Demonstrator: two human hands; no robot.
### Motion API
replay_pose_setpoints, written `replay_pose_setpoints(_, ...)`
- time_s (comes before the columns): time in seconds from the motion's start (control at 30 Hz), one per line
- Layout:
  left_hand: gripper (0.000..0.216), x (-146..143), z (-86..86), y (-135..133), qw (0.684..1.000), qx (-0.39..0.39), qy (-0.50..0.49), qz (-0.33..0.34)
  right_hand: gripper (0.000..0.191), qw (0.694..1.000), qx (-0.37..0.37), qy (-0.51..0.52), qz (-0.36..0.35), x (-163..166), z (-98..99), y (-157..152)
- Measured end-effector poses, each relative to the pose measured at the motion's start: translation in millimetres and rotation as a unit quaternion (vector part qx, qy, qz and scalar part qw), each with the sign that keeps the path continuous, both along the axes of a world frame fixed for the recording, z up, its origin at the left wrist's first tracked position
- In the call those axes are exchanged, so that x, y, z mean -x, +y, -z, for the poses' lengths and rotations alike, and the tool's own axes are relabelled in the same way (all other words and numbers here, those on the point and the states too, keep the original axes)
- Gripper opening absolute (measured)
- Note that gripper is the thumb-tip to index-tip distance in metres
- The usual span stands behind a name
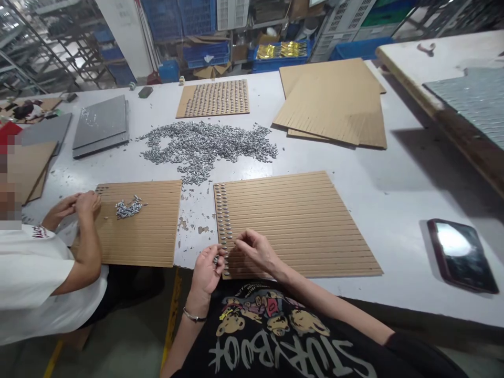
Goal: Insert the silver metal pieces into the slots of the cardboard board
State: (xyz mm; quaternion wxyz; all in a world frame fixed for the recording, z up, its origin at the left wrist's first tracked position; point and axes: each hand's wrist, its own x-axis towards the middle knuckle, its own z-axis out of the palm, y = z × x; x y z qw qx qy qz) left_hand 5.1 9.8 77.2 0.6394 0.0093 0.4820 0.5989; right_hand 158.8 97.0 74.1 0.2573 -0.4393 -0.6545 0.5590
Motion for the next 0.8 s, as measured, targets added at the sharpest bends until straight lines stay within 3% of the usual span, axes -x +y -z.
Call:
replay_pose_setpoints(0.1, 0.024, 19, 1.9, 0, 0.998, 0.017, 0.012, -0.065, 0.016, 0.998, -0.014, -0.067, -0.009, -3, 8.8, 10)
replay_pose_setpoints(0.3, 0.023, 31, 5.9, -2, 0.993, 0.024, 0.054, -0.102, 0.016, 0.982, -0.094, -0.152, -0.058, 10, 12.7, 4)
replay_pose_setpoints(0.5, 0.023, 20, 6.5, -8, 0.995, 0.011, 0.044, -0.091, 0.015, 0.945, -0.166, -0.279, -0.050, 21, 17.0, -3)
replay_pose_setpoints(0.8, 0.020, 10, 2.8, -14, 0.997, 0.026, 0.008, -0.076, 0.015, 0.945, -0.175, -0.275, -0.036, 23, 13.8, -6)
